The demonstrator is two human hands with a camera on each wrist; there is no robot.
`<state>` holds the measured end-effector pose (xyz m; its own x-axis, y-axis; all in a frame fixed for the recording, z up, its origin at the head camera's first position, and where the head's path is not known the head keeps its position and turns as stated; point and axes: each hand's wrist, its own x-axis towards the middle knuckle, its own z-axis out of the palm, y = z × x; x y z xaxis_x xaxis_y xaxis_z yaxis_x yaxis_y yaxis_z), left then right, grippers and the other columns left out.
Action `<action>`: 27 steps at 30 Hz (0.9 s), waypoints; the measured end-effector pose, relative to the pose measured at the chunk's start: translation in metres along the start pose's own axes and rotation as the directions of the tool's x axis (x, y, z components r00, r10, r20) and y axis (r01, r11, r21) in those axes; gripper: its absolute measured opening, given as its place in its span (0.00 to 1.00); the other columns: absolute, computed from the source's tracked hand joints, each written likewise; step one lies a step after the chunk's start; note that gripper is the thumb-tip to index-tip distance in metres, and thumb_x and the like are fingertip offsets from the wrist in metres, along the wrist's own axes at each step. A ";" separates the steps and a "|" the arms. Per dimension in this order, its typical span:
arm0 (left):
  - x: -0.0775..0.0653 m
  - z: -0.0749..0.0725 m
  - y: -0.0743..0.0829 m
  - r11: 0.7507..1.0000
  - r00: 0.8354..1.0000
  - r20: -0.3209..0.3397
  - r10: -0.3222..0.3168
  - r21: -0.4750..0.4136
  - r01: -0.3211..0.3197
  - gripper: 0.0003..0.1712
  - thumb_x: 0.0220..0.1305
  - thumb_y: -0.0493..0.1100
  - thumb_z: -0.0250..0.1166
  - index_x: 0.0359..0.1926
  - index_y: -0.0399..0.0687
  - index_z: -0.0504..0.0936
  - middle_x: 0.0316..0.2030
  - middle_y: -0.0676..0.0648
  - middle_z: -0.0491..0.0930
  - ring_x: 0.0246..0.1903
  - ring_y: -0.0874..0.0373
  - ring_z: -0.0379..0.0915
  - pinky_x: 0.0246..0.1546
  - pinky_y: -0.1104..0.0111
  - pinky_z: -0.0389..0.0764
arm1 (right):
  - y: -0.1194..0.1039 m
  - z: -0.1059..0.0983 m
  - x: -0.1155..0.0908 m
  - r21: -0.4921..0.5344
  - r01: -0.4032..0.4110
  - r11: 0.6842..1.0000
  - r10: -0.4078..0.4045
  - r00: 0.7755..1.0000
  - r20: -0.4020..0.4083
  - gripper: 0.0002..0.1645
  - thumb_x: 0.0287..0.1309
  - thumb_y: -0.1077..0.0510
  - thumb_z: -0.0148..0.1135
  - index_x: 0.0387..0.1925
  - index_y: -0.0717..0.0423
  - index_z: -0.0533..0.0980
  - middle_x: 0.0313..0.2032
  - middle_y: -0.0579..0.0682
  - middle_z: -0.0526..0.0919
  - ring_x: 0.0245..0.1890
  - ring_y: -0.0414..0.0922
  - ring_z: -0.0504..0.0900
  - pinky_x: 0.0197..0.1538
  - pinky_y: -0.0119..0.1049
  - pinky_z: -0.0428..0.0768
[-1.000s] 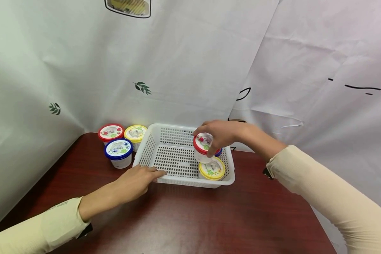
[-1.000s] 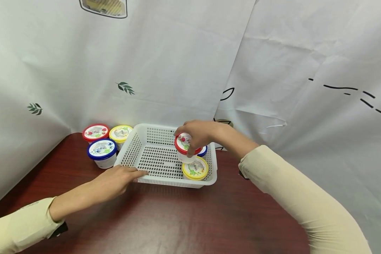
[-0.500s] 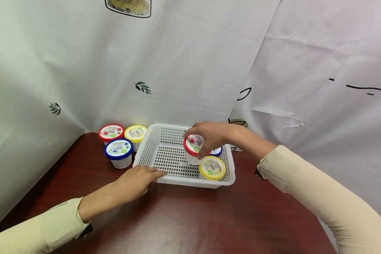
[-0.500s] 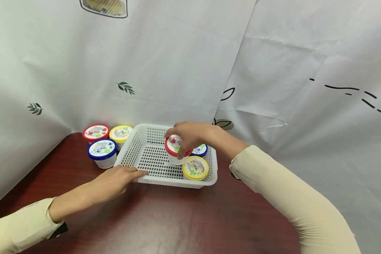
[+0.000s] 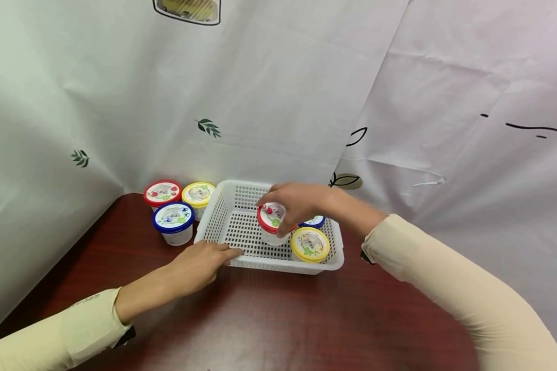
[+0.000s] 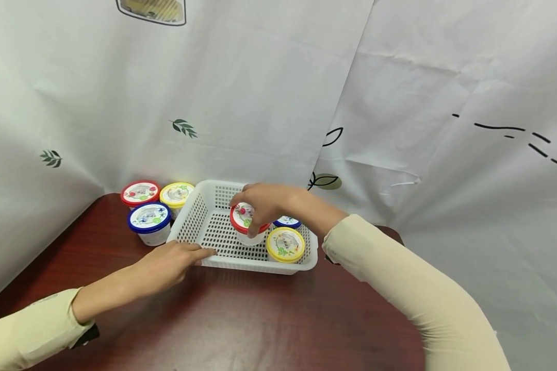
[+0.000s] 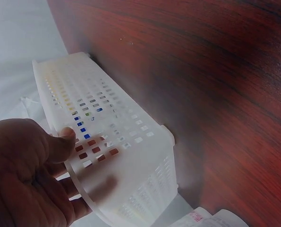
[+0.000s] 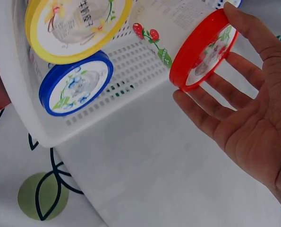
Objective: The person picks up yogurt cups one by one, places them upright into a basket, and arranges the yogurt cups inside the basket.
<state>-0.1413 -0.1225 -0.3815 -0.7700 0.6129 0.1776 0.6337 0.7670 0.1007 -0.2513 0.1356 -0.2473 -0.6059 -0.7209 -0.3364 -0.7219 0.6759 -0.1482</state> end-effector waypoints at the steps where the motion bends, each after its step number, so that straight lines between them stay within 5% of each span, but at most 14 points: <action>1: 0.000 0.000 0.000 1.000 1.000 0.003 -0.004 -0.001 0.004 0.27 0.68 0.27 0.68 0.64 0.50 0.90 0.54 0.44 0.94 0.48 0.44 0.91 0.51 0.48 0.89 | -0.001 0.002 0.002 -0.001 0.002 1.000 -0.002 1.000 0.001 0.50 0.62 0.47 0.83 0.83 0.39 0.73 0.82 0.53 0.73 0.75 0.52 0.77 0.74 0.52 0.82; 27: -0.001 0.003 -0.003 1.000 1.000 -0.004 0.012 -0.009 -0.012 0.28 0.67 0.26 0.69 0.65 0.49 0.90 0.53 0.44 0.94 0.47 0.44 0.90 0.51 0.48 0.90 | -0.004 0.054 0.023 0.062 0.012 0.998 -0.014 0.999 0.031 0.50 0.63 0.48 0.84 0.83 0.44 0.73 0.81 0.55 0.74 0.79 0.55 0.75 0.78 0.55 0.79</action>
<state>-0.1423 -0.1246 -0.3852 -0.7617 0.6215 0.1832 0.6439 0.7575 0.1073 -0.2440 0.1243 -0.3046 -0.5850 -0.7253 -0.3630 -0.7069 0.6754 -0.2100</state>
